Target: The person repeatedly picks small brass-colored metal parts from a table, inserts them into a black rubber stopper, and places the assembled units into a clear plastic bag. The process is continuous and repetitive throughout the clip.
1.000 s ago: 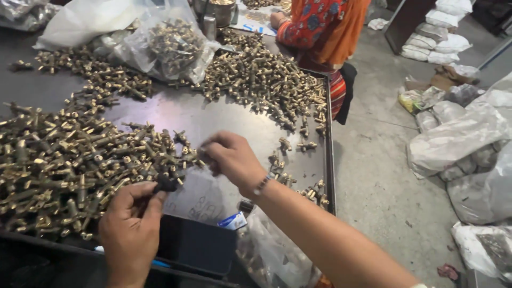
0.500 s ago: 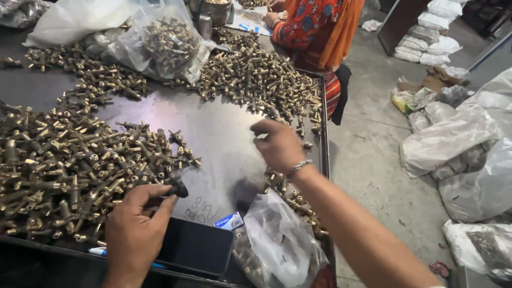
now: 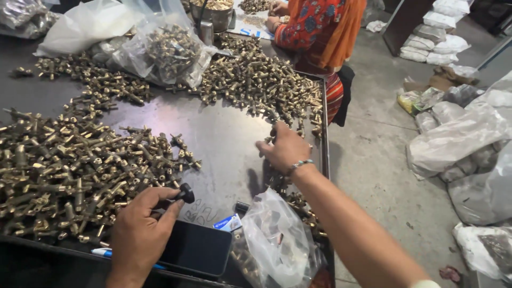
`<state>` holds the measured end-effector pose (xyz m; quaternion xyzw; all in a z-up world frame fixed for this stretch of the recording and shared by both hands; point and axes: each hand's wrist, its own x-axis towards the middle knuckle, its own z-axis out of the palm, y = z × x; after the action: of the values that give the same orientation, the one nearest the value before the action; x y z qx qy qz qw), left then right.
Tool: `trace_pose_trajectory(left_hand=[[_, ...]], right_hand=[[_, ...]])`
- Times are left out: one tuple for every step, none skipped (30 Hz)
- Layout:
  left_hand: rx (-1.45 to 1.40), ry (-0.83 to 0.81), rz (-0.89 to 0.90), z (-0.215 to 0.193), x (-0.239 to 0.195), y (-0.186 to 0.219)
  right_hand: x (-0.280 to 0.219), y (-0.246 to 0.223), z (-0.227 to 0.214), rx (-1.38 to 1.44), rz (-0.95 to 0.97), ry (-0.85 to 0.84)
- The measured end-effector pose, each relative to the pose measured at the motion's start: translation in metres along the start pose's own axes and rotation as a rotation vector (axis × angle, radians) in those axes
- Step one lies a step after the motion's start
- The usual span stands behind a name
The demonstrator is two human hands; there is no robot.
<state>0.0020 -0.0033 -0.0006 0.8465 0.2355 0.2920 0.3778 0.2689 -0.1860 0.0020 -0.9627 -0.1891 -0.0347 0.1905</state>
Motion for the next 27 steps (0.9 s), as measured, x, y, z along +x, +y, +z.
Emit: trace_pose_trajectory(left_hand=[[-0.002, -0.002, 0.006, 0.002, 0.000, -0.001], [0.020, -0.015, 0.017, 0.002, 0.000, -0.003], [0.042, -0.027, 0.028, 0.002, 0.000, -0.004], [0.044, -0.024, 0.032, 0.003, -0.001, -0.006], [0.048, -0.011, 0.061, 0.003, -0.002, -0.009], [0.049, 0.003, 0.090, 0.005, -0.002, -0.011], [0.048, 0.006, 0.093, 0.004, -0.002, -0.010], [0.053, -0.015, 0.080, 0.005, -0.002, -0.010], [0.058, -0.035, 0.066, 0.006, -0.003, -0.009], [0.055, -0.039, 0.069, 0.007, -0.004, -0.011], [0.062, -0.026, 0.135, 0.008, -0.004, -0.013], [0.070, -0.011, 0.202, 0.009, -0.004, -0.016], [0.069, -0.013, 0.207, 0.009, -0.004, -0.015], [0.003, -0.025, 0.150, 0.009, -0.003, -0.015], [-0.062, -0.038, 0.093, 0.009, -0.002, -0.014], [-0.064, -0.041, 0.094, 0.008, -0.001, -0.014], [-0.099, -0.023, 0.041, 0.008, 0.001, -0.013], [-0.133, -0.006, -0.013, 0.008, 0.001, -0.013], [-0.134, -0.011, -0.015, 0.007, 0.003, -0.015], [-0.106, 0.018, -0.040, 0.007, 0.005, -0.016], [-0.078, 0.048, -0.066, 0.005, 0.007, -0.017], [-0.075, 0.054, -0.073, 0.012, 0.008, -0.029], [-0.224, 0.009, -0.107, 0.017, 0.009, -0.042], [-0.369, -0.024, -0.146, 0.019, 0.008, -0.057], [-0.361, -0.004, -0.159, 0.020, 0.010, -0.053], [-0.326, 0.007, -0.101, 0.012, 0.012, -0.054], [-0.289, 0.015, -0.044, 0.004, 0.013, -0.055]], right_hand=[[0.003, -0.001, 0.000, 0.001, 0.004, 0.005], [0.007, -0.004, 0.000, -0.030, 0.045, -0.023], [0.010, -0.007, 0.000, -0.060, 0.086, -0.051], [0.019, 0.000, 0.012, -0.056, 0.084, -0.048], [0.027, 0.006, 0.023, -0.065, 0.095, -0.061], [0.036, 0.014, 0.035, -0.077, 0.108, -0.074], [0.035, 0.011, 0.036, -0.075, 0.106, -0.069], [0.033, 0.010, 0.037, -0.065, 0.089, -0.049], [0.032, 0.009, 0.038, -0.056, 0.072, -0.029], [0.027, 0.006, 0.036, -0.057, 0.077, -0.027], [0.023, 0.002, 0.034, -0.048, 0.055, -0.051], [0.020, -0.003, 0.032, -0.036, 0.033, -0.073], [0.018, -0.005, 0.039, -0.035, 0.037, -0.070], [0.017, -0.008, 0.046, 0.202, -0.140, -0.057], [0.016, -0.012, 0.054, 0.438, -0.318, -0.042], [0.007, -0.024, 0.056, 0.437, -0.315, -0.041], [-0.001, -0.036, 0.059, 0.744, -0.321, -0.204], [-0.010, -0.047, 0.063, 1.051, -0.317, -0.371], [-0.026, -0.057, 0.055, 1.050, -0.312, -0.371], [-0.040, -0.069, 0.047, 0.984, -0.343, -0.349], [-0.055, -0.080, 0.038, 0.918, -0.374, -0.328], [-0.062, -0.082, 0.034, 0.919, -0.380, -0.337], [-0.069, -0.085, 0.030, 0.787, -0.432, -0.309], [-0.076, -0.092, 0.027, 0.658, -0.494, -0.288], [-0.071, -0.081, 0.033, 0.662, -0.511, -0.306], [-0.068, -0.079, 0.046, 0.746, -0.430, -0.276], [-0.065, -0.076, 0.059, 0.828, -0.344, -0.248]])
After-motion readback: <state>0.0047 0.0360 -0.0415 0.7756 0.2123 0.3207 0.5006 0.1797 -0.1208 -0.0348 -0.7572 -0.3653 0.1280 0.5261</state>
